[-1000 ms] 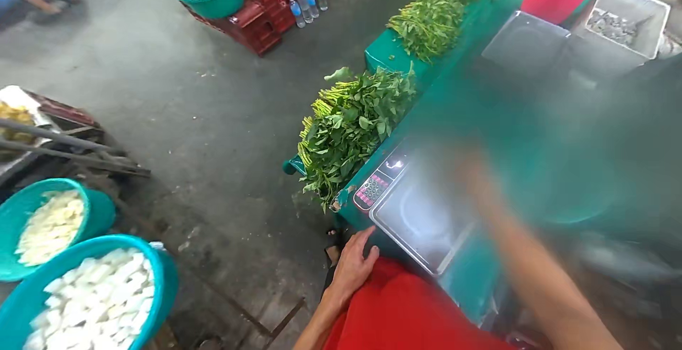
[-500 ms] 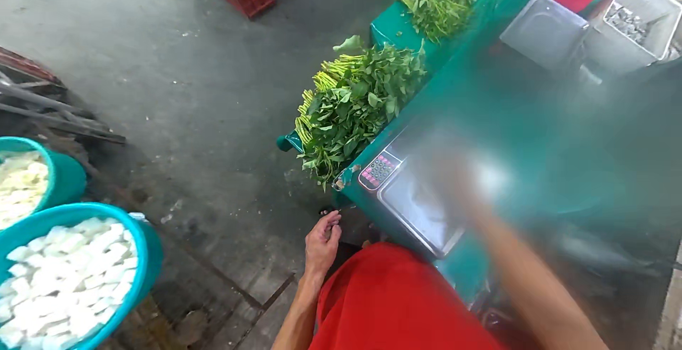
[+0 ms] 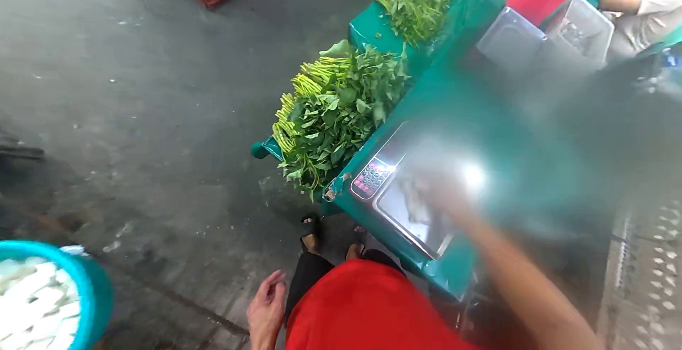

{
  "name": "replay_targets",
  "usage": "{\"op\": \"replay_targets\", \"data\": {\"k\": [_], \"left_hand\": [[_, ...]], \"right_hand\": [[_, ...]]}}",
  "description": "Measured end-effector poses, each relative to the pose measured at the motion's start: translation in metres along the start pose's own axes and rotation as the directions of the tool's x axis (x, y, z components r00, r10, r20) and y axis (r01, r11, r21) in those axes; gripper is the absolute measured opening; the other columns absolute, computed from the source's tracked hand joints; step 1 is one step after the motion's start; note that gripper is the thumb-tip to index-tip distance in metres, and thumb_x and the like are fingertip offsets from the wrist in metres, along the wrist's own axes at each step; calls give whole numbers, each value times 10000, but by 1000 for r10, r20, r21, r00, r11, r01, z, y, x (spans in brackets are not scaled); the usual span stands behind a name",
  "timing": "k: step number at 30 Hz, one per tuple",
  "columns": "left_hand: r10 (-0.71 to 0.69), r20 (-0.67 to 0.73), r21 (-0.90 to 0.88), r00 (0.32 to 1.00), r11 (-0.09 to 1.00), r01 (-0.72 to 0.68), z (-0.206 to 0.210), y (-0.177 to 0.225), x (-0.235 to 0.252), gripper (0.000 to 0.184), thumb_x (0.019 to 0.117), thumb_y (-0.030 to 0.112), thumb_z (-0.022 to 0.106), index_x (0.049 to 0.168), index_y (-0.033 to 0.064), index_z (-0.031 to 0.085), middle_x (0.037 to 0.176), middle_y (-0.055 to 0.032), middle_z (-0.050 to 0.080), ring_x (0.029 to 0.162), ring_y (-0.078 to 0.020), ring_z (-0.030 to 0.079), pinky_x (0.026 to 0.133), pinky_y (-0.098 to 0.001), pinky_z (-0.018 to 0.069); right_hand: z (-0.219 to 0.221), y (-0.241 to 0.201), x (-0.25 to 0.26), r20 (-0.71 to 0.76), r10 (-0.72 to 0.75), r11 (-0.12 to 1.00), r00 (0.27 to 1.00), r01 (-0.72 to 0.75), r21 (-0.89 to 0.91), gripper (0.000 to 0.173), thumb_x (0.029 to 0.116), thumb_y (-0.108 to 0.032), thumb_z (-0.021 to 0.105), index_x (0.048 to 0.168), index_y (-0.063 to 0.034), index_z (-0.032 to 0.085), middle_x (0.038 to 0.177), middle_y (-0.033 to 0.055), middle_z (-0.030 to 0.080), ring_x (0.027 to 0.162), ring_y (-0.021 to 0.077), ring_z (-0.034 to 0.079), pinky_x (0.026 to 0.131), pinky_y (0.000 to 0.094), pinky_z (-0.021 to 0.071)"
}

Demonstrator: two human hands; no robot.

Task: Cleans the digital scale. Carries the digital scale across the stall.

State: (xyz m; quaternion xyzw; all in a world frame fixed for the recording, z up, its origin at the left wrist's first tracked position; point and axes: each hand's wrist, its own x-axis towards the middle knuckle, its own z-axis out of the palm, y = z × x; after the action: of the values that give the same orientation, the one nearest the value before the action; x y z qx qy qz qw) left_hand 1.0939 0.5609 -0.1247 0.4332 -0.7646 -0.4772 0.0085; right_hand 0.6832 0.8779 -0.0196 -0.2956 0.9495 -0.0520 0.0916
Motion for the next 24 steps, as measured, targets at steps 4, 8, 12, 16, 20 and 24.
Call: {"op": "replay_targets", "data": {"k": [4, 8, 12, 16, 20, 24], "left_hand": [[-75, 119, 49, 990, 996, 70, -21, -10, 34, 379, 1016, 203, 515, 1301, -11, 642, 1162, -211, 717, 1044, -319, 704, 946, -545, 541], [-108, 139, 40, 984, 994, 103, -54, -27, 77, 370, 1035, 211, 523, 1311, -8, 634, 1178, -223, 709, 1060, -339, 697, 963, -567, 529], [-119, 93, 56, 989, 992, 114, -87, -35, 110, 377, 1039, 219, 518, 1316, -12, 626, 1180, -247, 693, 1065, -361, 682, 964, -586, 514], [-84, 64, 79, 994, 994, 79, -110, -17, 142, 390, 1041, 261, 522, 1302, -5, 639, 1172, -258, 688, 1069, -380, 674, 960, -607, 504], [-29, 51, 69, 998, 997, 26, -117, 9, 167, 385, 1048, 253, 503, 1297, -8, 639, 1176, -250, 692, 1057, -360, 681, 955, -577, 511], [37, 111, 107, 993, 993, -49, -113, 41, 172, 394, 1047, 238, 489, 1323, -8, 624, 1174, -238, 699, 1032, -345, 688, 938, -561, 517]], "right_hand": [[-34, 47, 35, 25, 274, 958, 961, -271, -93, 410, 967, -340, 670, 1325, -139, 653, 1437, 230, 552, 1409, 466, 420, 1118, 714, 312], [-40, 62, -18, 15, 494, 851, 870, -480, -212, 439, 942, -287, 664, 1327, -76, 648, 1385, 275, 575, 1338, 492, 487, 1066, 732, 355], [-22, -13, -51, 45, 661, 745, 749, -648, -156, 544, 927, -370, 684, 1369, -60, 625, 1389, 307, 564, 1319, 513, 501, 1056, 746, 361], [-16, -113, -71, 284, 704, 701, 651, -701, -129, 593, 952, -488, 614, 1389, -88, 594, 1350, 249, 608, 1165, 431, 641, 943, 641, 516], [-15, -116, -81, 347, 686, 704, 640, -705, -89, 543, 962, -451, 630, 1400, -135, 580, 1323, 215, 624, 1095, 409, 674, 891, 615, 552], [-35, -34, -53, 120, 728, 684, 675, -727, -62, 517, 966, -297, 647, 1425, -70, 573, 1332, 307, 597, 1202, 502, 598, 966, 686, 488]]}}
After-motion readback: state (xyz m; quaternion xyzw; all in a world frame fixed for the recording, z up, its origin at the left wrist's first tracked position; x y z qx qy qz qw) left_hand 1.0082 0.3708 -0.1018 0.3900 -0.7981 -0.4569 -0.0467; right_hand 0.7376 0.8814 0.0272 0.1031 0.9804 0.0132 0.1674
